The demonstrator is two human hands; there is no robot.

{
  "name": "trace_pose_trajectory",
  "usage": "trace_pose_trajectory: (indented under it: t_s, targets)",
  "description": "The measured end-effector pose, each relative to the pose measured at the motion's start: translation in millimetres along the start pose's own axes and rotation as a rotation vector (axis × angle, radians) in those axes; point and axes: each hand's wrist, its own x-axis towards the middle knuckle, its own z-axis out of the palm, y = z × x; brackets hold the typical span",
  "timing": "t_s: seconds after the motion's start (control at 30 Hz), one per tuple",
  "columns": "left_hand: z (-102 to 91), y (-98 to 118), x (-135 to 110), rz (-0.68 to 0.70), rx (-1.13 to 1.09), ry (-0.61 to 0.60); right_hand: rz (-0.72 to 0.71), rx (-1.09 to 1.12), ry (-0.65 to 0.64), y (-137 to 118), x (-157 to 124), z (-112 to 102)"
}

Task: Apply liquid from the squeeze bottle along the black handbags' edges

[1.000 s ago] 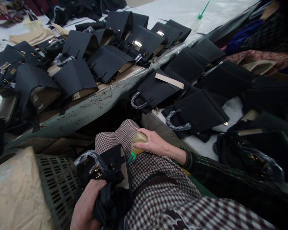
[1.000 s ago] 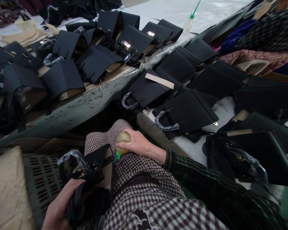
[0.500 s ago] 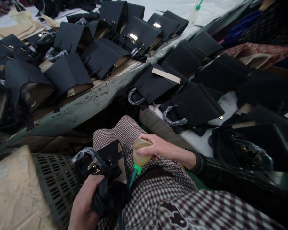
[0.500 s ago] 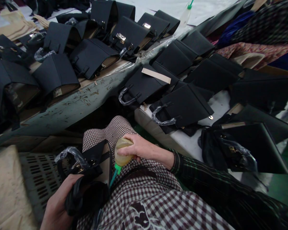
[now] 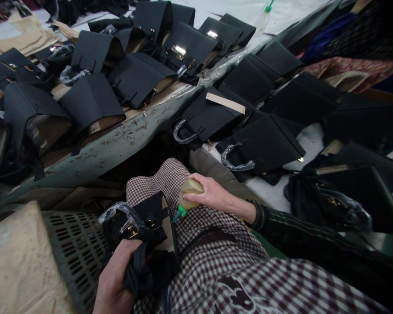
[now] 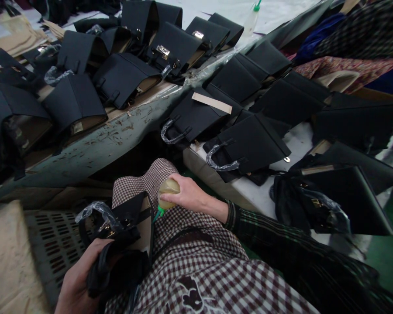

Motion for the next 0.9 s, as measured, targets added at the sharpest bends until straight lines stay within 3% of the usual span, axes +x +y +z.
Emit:
trace_pose_trajectory:
  t_s: [0.13,0.23,0.4,0.6,0.9]
  targets:
    - [-6.8,-9,-1,0.068,0.067,-0.102,-0.063,-0.088,0.064,6,-1,6]
    - [-9.2,-10,-2,0.04,0.093,-0.11,-0.065,-0.06,0.033,1,-8,2]
    - [-7.3,-9,-3,0.025,0.124,-0.099,0.088,0.152,-0.108,-18,-29,-10]
    - [-6.5,-11,-4,-0.015,0.112,-0.073,0.231,0.36,-0.228,-27,-53,-8]
    - [-0.9,-10,-5,-0.079,0.036,-0.086,-0.141,0.276,-0.101,-31,-61,-17]
